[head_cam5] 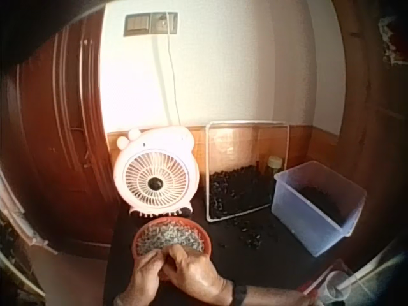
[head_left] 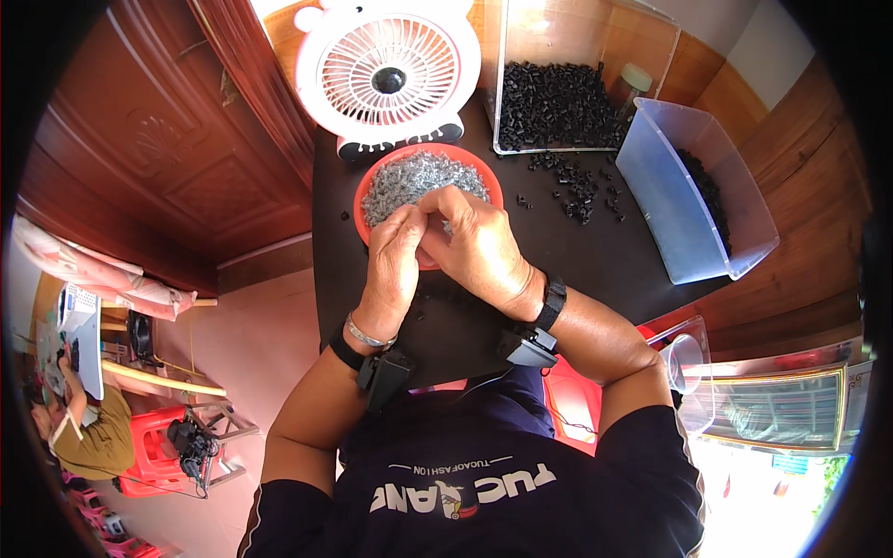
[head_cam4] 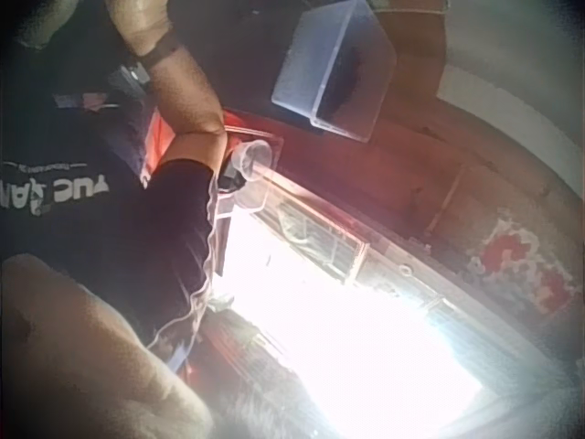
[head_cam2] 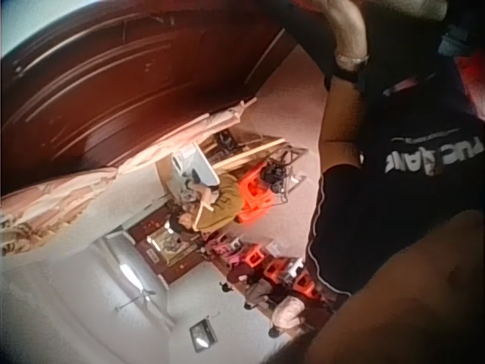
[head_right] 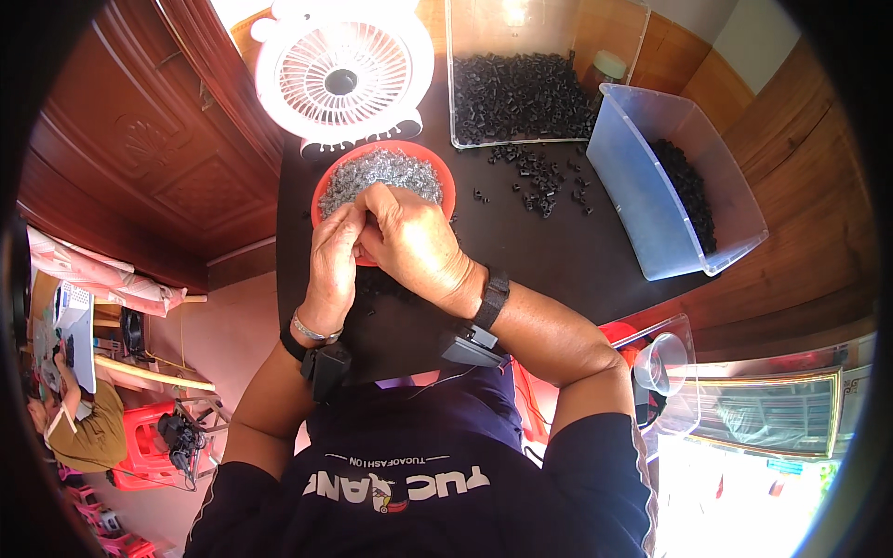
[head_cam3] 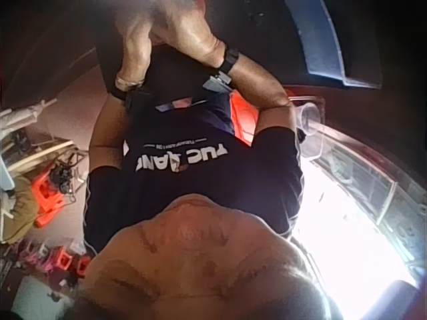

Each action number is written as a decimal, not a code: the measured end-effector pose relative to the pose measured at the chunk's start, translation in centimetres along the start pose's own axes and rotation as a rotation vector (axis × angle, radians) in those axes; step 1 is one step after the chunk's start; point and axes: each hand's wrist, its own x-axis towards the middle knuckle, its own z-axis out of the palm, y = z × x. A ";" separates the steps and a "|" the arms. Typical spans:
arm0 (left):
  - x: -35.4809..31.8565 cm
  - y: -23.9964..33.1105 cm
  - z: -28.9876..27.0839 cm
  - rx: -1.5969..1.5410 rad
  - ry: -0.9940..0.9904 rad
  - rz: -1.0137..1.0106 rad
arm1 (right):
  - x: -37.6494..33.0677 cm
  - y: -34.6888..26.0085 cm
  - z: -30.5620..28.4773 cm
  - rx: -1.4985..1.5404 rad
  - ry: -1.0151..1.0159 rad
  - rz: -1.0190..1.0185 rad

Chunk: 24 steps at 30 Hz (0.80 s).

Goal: The person picks up small black components and silver pins by hand, fits the pins into the components, and places the assembled pieces onto the table. This process is repeated several times, with the person occasionally reaching into a plastic bin for more black components.

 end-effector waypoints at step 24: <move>0.3 1.2 -1.1 -0.043 -0.107 -0.165 | 1.2 3.0 -2.3 0.885 -0.232 0.576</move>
